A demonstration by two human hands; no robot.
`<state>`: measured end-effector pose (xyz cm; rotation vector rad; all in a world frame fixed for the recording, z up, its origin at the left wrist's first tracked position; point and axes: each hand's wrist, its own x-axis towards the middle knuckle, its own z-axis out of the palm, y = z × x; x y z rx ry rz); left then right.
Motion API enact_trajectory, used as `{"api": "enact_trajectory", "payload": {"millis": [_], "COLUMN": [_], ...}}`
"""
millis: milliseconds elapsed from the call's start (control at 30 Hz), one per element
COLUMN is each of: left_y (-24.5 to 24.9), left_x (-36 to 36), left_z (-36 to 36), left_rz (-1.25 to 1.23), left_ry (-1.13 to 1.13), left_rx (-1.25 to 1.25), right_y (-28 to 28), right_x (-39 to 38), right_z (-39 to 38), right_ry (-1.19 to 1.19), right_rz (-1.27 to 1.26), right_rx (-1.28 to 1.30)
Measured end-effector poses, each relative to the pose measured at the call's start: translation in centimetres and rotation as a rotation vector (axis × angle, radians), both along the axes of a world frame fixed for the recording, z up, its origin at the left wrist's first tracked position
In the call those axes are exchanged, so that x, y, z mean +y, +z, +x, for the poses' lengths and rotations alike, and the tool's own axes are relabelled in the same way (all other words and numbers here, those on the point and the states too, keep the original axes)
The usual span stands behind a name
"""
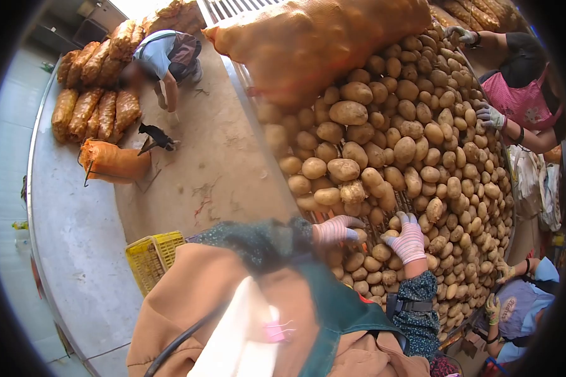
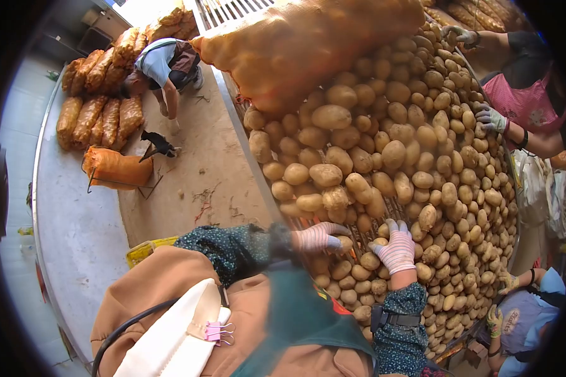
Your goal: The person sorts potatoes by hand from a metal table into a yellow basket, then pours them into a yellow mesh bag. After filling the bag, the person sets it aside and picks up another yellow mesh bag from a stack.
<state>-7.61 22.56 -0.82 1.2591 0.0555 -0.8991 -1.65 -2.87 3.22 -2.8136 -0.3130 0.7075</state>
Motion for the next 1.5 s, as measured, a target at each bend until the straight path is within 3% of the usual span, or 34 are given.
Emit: {"api": "enact_trajectory", "payload": {"millis": [167,200,300,533,1033,1333,1500], "left_y": [-0.3,-0.3,-0.4,-0.2,-1.4,-1.2,-0.8], "left_x": [-0.1,-0.1,-0.1,0.0,-0.1,-0.1,-0.1], "left_z": [0.0,0.0,-0.1,0.0,0.0,-0.1,0.1], "left_rz": [0.007,0.005,0.022,0.049,0.075,0.05,0.039], "left_ry": [-0.002,-0.004,-0.003,-0.021,-0.045,-0.018,-0.03], "left_rx": [-0.002,-0.007,-0.014,-0.025,-0.059,-0.097,-0.077], "right_y": [1.2,1.5,-0.9,-3.3,-2.4,-3.4,-4.9], "right_x": [2.8,3.4,2.7,1.0,1.3,0.4,-0.2], "right_z": [-3.2,-3.4,-5.3,-6.8,-7.5,-8.2,-8.3], "right_ry": [0.065,0.026,0.079,0.091,0.011,0.012,0.025], "right_rz": [-0.243,-0.291,-0.293,-0.134,-0.057,0.08,0.035], "right_rx": [-0.122,-0.027,-0.197,-0.348,-0.29,-0.407,-0.374]}}
